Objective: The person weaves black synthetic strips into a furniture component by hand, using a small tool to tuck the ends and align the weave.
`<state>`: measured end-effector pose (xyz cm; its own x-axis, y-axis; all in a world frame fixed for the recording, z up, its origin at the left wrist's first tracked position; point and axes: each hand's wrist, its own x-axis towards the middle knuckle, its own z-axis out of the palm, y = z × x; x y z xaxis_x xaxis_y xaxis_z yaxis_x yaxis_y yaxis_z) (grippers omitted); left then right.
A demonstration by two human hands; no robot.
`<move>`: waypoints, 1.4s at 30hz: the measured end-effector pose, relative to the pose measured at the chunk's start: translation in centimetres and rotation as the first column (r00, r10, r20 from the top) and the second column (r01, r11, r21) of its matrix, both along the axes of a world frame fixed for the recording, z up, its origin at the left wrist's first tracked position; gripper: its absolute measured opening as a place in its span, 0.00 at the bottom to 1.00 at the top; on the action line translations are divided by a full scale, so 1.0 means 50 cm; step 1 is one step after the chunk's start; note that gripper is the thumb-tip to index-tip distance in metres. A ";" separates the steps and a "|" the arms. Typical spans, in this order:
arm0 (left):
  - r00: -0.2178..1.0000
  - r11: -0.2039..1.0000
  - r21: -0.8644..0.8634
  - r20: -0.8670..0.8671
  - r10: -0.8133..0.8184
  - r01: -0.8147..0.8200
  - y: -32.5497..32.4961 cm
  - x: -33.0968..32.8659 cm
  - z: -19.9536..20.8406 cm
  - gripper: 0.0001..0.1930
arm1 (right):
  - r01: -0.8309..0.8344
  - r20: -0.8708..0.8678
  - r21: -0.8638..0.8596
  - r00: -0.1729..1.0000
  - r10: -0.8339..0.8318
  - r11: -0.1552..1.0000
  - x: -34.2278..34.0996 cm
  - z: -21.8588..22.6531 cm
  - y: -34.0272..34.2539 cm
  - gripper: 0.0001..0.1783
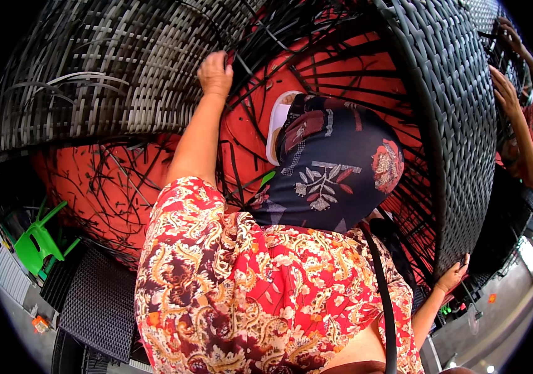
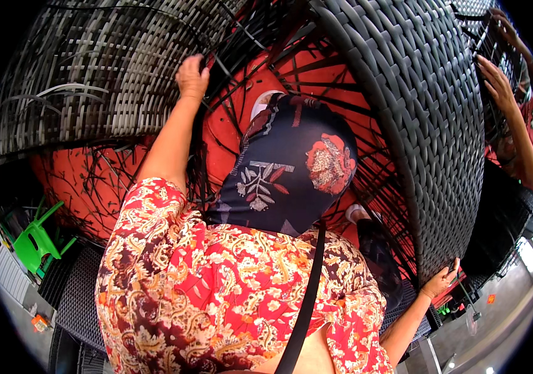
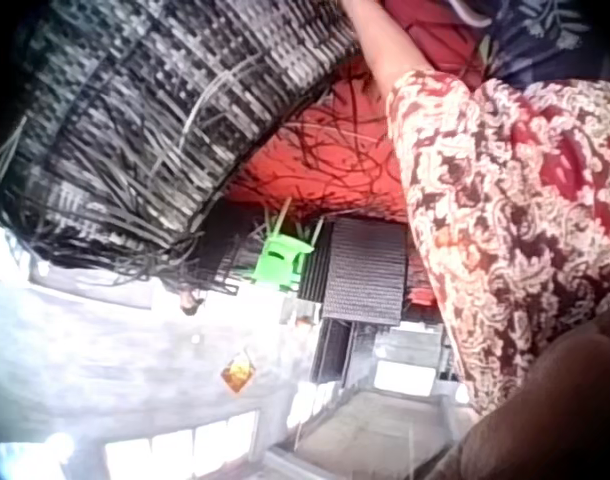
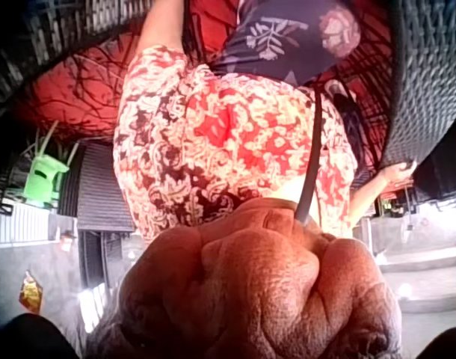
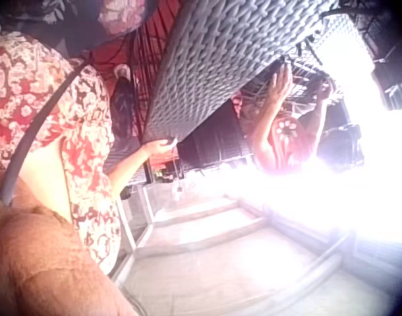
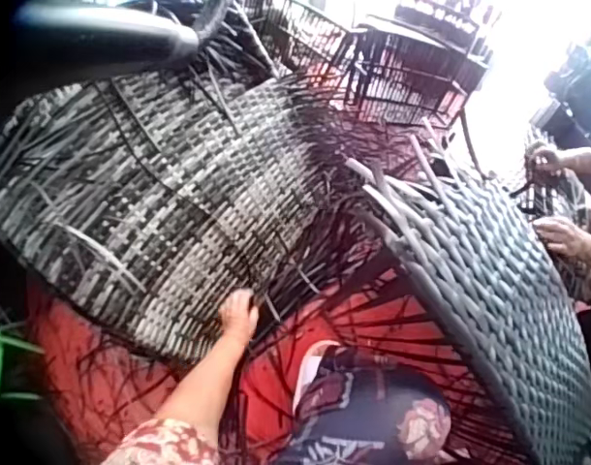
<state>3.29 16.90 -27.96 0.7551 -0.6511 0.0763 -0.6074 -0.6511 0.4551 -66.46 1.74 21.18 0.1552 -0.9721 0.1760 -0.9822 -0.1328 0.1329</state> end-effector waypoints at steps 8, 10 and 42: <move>0.930 0.849 0.496 -0.366 0.014 0.183 0.039 -0.079 -0.036 0.10 | -0.019 -0.046 0.000 0.999 0.019 1.000 -0.021 0.021 0.003 0.24; 0.957 0.825 0.534 -0.289 -0.027 0.185 0.031 -0.079 -0.056 0.10 | -0.013 -0.045 0.002 0.999 0.014 1.000 -0.017 0.025 0.004 0.24; 0.841 0.934 0.335 -0.535 0.081 0.123 0.222 -0.032 -0.093 0.16 | 0.051 0.022 0.028 0.998 -0.052 0.998 0.000 0.013 -0.005 0.25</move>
